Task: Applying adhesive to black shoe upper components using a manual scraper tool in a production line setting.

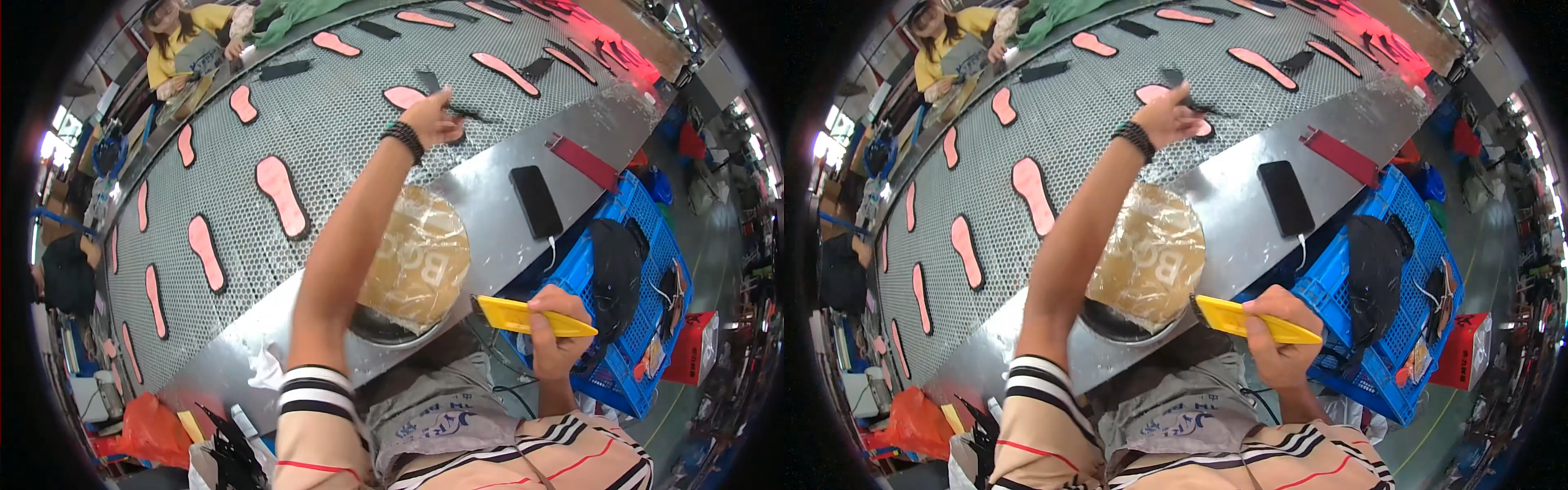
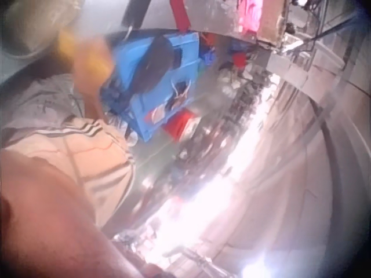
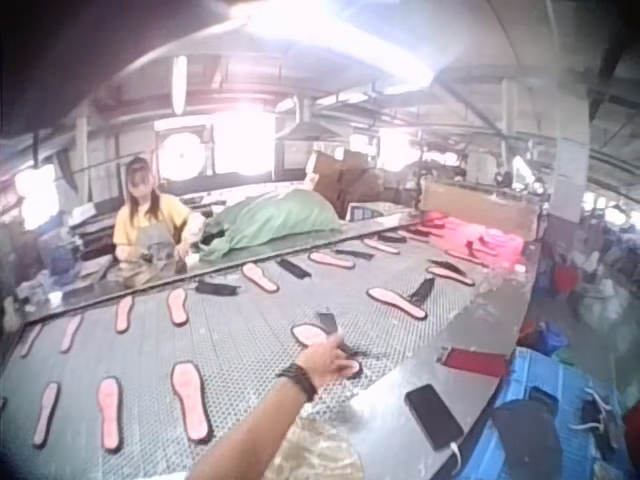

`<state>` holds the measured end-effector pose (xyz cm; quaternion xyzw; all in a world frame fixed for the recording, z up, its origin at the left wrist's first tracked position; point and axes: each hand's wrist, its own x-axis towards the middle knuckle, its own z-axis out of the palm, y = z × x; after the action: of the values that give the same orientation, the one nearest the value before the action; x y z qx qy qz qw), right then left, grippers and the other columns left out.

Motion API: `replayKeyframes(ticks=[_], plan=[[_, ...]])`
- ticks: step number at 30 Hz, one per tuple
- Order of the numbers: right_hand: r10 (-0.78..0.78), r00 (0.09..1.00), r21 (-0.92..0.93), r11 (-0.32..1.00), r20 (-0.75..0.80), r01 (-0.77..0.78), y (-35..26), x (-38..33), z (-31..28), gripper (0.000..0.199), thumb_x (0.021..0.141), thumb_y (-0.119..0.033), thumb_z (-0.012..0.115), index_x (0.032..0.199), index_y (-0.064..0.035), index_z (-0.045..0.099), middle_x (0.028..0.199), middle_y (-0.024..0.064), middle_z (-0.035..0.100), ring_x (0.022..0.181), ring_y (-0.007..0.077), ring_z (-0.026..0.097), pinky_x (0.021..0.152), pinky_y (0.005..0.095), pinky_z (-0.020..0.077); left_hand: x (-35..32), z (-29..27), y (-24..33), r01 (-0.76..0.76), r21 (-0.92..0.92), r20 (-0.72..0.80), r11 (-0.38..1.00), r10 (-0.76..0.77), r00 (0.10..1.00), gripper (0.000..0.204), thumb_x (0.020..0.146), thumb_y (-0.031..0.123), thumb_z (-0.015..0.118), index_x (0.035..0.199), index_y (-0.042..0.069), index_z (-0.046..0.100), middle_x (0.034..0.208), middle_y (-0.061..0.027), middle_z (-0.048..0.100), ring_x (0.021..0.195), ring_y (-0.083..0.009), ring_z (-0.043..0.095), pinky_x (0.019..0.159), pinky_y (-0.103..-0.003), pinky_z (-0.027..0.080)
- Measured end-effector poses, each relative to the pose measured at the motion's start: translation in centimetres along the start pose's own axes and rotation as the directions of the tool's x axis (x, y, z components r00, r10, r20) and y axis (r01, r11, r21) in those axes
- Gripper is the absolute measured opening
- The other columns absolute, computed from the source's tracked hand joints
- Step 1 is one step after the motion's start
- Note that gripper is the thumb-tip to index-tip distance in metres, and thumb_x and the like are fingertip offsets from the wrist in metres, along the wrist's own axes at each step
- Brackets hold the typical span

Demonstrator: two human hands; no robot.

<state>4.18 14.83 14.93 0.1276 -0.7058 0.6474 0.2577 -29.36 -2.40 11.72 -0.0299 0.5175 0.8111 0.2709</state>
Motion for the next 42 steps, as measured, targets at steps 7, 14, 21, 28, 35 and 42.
replayKeyframes(ticks=[7, 14, 21, 28, 35, 42], plan=[[-0.026, 0.992, 0.165, 0.986, 0.125, 0.005, 1.7, 1.3, 0.4, 0.014, 0.083, 0.008, 0.065, 0.095, 0.0037, 0.069, 0.075, 0.0108, 0.063, 0.062, 0.0157, 0.055, 0.057, 0.0264, 0.0414, -13.9, -9.1, -2.0, -0.389, 0.911, 0.341, -0.134, 0.776, 0.531, 0.064, 0.089, 0.021, 0.072, 0.146, 0.001, 0.048, 0.144, -0.0214, 0.052, 0.137, -0.0337, 0.045, 0.117, -0.043, 0.031], [-0.059, 0.966, 0.353, 0.935, 0.251, -0.034, 3.2, 2.9, 2.0, 0.015, 0.083, 0.009, 0.064, 0.097, 0.0033, 0.069, 0.077, 0.0119, 0.066, 0.063, 0.0172, 0.058, 0.058, 0.0276, 0.0443, -62.3, -22.8, -13.0, 0.841, 0.473, -0.528, 0.261, 0.849, 0.033, 0.069, 0.096, 0.039, 0.064, 0.144, -0.006, 0.043, 0.135, -0.0279, 0.056, 0.125, -0.0397, 0.055, 0.106, -0.047, 0.042], [0.001, 0.944, 0.388, 0.911, 0.331, -0.137, 3.6, 2.7, 2.3, 0.015, 0.084, 0.009, 0.063, 0.097, 0.0028, 0.069, 0.079, 0.0114, 0.065, 0.067, 0.0167, 0.059, 0.060, 0.0285, 0.0454, -78.2, -28.5, -26.3, 0.830, 0.339, -0.882, 0.443, 0.457, 0.116, 0.087, 0.089, 0.048, 0.073, 0.148, -0.005, 0.039, 0.146, -0.0331, 0.046, 0.139, -0.0455, 0.041, 0.117, -0.046, 0.031], [0.020, 0.995, 0.313, 0.948, 0.099, -0.051, 7.1, 0.5, 0.9, 0.014, 0.087, -0.006, 0.067, 0.100, 0.0010, 0.066, 0.100, 0.0117, 0.063, 0.090, 0.0211, 0.060, 0.084, 0.0338, 0.0487, -78.3, -28.0, -26.9, 0.811, 0.286, -0.904, 0.510, 0.424, 0.052, 0.065, 0.090, 0.050, 0.068, 0.133, 0.001, 0.060, 0.124, -0.0239, 0.067, 0.119, -0.0387, 0.061, 0.102, -0.046, 0.046], [0.079, 0.983, 0.270, 0.955, 0.165, -0.122, 9.4, 1.5, 0.4, 0.018, 0.092, -0.005, 0.058, 0.106, 0.0055, 0.062, 0.104, 0.0170, 0.062, 0.099, 0.0254, 0.059, 0.092, 0.0365, 0.0489, -79.4, -25.2, -25.4, 0.807, 0.200, -0.946, 0.556, 0.324, 0.012, 0.058, 0.094, 0.051, 0.064, 0.125, 0.001, 0.063, 0.100, -0.0171, 0.072, 0.089, -0.0266, 0.068, 0.084, -0.037, 0.053], [0.051, 0.973, 0.264, 0.958, 0.224, -0.111, 7.9, 1.7, 0.9, 0.020, 0.091, -0.007, 0.059, 0.108, 0.0036, 0.060, 0.098, 0.0159, 0.058, 0.094, 0.0235, 0.055, 0.090, 0.0349, 0.0470, -80.8, -19.0, -20.9, 0.683, 0.124, -0.992, 0.720, 0.077, 0.099, 0.108, 0.084, 0.082, 0.055, 0.153, 0.003, 0.032, 0.128, -0.0168, 0.061, 0.111, -0.0234, 0.061, 0.095, -0.031, 0.048]])
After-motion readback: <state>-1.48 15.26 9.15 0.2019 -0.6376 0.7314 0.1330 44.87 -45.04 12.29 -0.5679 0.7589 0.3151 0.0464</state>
